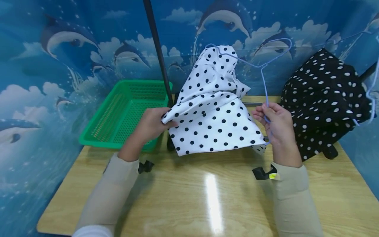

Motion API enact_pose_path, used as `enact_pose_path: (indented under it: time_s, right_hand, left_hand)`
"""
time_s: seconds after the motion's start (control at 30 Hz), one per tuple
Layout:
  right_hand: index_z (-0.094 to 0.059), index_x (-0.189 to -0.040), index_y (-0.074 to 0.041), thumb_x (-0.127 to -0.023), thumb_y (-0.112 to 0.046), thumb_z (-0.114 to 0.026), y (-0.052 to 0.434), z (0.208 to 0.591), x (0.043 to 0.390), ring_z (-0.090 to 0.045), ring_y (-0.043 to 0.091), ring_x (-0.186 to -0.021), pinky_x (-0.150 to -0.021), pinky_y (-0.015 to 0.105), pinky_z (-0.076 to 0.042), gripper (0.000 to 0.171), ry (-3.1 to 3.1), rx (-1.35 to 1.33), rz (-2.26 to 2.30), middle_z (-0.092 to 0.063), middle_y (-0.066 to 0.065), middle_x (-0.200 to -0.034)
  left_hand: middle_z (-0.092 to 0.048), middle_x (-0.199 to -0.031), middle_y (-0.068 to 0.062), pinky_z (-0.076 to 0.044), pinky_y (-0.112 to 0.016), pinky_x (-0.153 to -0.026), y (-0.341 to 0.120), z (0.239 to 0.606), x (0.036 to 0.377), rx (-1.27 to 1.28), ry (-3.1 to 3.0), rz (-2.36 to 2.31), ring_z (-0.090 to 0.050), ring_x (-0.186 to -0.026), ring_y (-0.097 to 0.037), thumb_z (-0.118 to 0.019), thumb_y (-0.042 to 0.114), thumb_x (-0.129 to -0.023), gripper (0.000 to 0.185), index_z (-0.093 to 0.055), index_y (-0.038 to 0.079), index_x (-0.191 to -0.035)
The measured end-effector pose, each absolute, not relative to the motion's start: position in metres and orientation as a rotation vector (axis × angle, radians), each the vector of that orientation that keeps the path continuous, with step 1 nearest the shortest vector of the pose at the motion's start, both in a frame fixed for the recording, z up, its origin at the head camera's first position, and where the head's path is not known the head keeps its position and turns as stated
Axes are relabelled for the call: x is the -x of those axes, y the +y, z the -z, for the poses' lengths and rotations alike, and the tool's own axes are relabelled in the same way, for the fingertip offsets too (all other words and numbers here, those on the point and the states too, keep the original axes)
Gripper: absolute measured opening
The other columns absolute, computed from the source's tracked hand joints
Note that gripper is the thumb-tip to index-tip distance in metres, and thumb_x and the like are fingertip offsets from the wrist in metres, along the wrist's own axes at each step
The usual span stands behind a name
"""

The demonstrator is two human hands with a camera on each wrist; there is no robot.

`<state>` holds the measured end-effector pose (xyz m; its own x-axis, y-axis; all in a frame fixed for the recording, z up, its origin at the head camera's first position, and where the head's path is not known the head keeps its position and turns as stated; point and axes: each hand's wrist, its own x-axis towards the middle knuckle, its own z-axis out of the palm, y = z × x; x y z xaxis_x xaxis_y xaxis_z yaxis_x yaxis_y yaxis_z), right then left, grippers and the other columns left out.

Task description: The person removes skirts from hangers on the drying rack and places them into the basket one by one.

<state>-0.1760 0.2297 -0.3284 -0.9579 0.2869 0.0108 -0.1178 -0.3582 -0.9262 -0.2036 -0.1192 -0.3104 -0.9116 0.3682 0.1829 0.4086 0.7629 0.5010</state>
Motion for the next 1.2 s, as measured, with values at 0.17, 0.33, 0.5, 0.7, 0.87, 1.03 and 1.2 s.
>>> enact_pose_path:
  time_s: [0.17, 0.33, 0.5, 0.7, 0.87, 1.03, 1.2]
  right_hand:
    - [-0.059, -0.104, 0.001, -0.097, -0.01, -0.057, 0.23, 0.328, 0.175, -0.071, 0.016, -0.077, -0.077, 0.024, -0.056, 0.014, -1.585, 0.219, -2.407, -0.068, 0.008, -0.085]
    - [-0.061, -0.101, -0.002, -0.097, -0.011, -0.057, 0.231, 0.327, 0.174, -0.071, 0.015, -0.077, -0.077, 0.024, -0.056, 0.011, -1.588, 0.222, -2.4, -0.068, 0.007, -0.085]
    - [-0.061, -0.101, -0.002, -0.097, -0.012, -0.057, 0.231, 0.327, 0.175, -0.071, 0.015, -0.077, -0.077, 0.024, -0.056, 0.012, -1.591, 0.236, -2.393, -0.069, 0.006, -0.084]
    - [-0.062, -0.101, -0.002, -0.097, -0.011, -0.057, 0.231, 0.329, 0.176, -0.071, 0.015, -0.078, -0.077, 0.024, -0.056, 0.01, -1.585, 0.255, -2.404, -0.069, 0.006, -0.083]
    - [-0.062, -0.101, -0.002, -0.098, -0.01, -0.056, 0.232, 0.33, 0.177, -0.071, 0.015, -0.077, -0.076, 0.024, -0.056, 0.01, -1.587, 0.259, -2.394, -0.069, 0.006, -0.084]
    - [-0.062, -0.1, -0.002, -0.098, -0.009, -0.056, 0.232, 0.331, 0.177, -0.071, 0.015, -0.075, -0.074, 0.024, -0.056, 0.01, -1.577, 0.219, -2.405, -0.069, 0.006, -0.082]
    - [-0.063, -0.098, -0.001, -0.096, -0.011, -0.059, 0.23, 0.332, 0.178, -0.072, 0.016, -0.074, -0.073, 0.024, -0.056, 0.01, -1.594, 0.189, -2.414, -0.069, 0.007, -0.08]
  left_hand:
    - [-0.06, -0.098, -0.013, -0.049, -0.039, -0.077, -0.117, 0.32, 0.199, 0.691, -2.756, 0.981, -0.053, -0.089, -0.027, -0.073, 0.005, -0.086, 0.015, -0.069, 0.0, -0.1]
    - [-0.067, -0.106, -0.016, -0.052, -0.039, -0.073, -0.114, 0.333, 0.194, 0.732, -2.569, 1.054, -0.061, -0.085, -0.027, -0.069, 0.005, -0.09, 0.018, -0.065, -0.002, -0.106]
    - [-0.071, -0.088, -0.015, -0.049, -0.034, -0.058, -0.11, 0.34, 0.191, 0.792, -2.438, 1.053, -0.054, -0.063, -0.021, -0.072, 0.004, -0.087, 0.014, -0.066, -0.003, -0.097]
    - [-0.072, -0.086, -0.015, -0.05, -0.032, -0.056, -0.102, 0.344, 0.186, 0.828, -2.409, 1.001, -0.056, -0.062, -0.02, -0.078, 0.007, -0.081, 0.02, -0.067, -0.003, -0.093]
    - [-0.068, -0.076, -0.012, -0.048, -0.03, -0.054, -0.098, 0.345, 0.181, 0.839, -2.42, 0.918, -0.053, -0.058, -0.018, -0.081, 0.01, -0.078, 0.023, -0.064, -0.001, -0.086]
    - [-0.067, -0.078, -0.011, -0.049, -0.029, -0.054, -0.096, 0.344, 0.179, 0.821, -2.4, 0.952, -0.055, -0.06, -0.019, -0.079, 0.009, -0.081, 0.02, -0.063, -0.001, -0.089]
    - [-0.058, -0.076, -0.012, -0.045, -0.03, -0.054, -0.094, 0.346, 0.18, 0.783, -2.303, 1.101, -0.05, -0.062, -0.02, -0.067, 0.0, -0.087, 0.011, -0.058, -0.003, -0.09]
